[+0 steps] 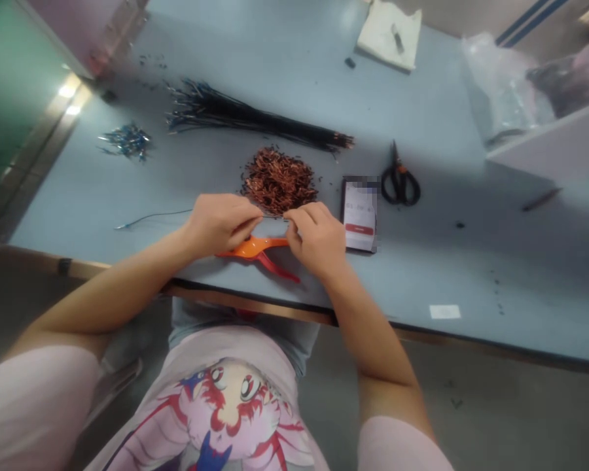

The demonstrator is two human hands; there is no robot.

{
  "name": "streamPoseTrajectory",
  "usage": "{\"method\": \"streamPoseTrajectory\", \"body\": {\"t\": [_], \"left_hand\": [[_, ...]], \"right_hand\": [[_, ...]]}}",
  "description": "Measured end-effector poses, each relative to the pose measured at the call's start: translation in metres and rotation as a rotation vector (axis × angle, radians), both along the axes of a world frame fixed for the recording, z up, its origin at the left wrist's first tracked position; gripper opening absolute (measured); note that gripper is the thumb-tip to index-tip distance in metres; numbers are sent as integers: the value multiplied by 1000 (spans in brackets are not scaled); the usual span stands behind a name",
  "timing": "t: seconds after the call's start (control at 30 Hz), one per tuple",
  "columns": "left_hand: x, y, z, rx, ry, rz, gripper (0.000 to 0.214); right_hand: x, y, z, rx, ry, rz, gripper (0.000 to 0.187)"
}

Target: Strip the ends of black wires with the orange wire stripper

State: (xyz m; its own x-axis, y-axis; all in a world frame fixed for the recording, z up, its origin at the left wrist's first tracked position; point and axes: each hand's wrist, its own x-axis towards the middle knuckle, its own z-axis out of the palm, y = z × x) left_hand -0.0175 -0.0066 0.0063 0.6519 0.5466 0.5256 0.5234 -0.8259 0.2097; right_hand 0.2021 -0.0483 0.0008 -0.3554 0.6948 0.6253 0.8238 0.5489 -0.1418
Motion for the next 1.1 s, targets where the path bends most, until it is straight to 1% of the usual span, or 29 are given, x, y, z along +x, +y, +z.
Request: {"method": "streamPoseTrajectory", "body": {"t": [0.17,0.27,0.33,0.47,0.6,0.7,0.83,0.97,1.03,1.1], "left_hand": [[-5,2,6,-29,21,9,24],[-6,4,7,-49,23,44,25],[-6,4,7,-77,51,48,25],[-3,2,8,-127,116,34,24],[-2,0,8,-152,144,31,25],[-3,1,8,-151,157,13,23],[-6,1,9,-124,180,11,19],[-6,2,12,-128,204,-8,19],[-8,5,13,-130,174,-8,18],[-14,12,13,-120,97,38,17]], "right_hand": [[1,3,3,25,25,16,17],[0,4,3,24,11,61,14],[-1,3,2,19,-7,63,14],[-6,-1,-1,-22,-65,25,12],[-8,-2,-2,-120,-121,-36,15],[-6,-1,0,-173,-118,-71,16],[-6,-1,4,-155,-111,-98,17],[-9,-2,6,-115,-75,-98,16],[-1,2,5,-88,-49,-120,15],[16,9,4,-65,-1,-182,14]]}}
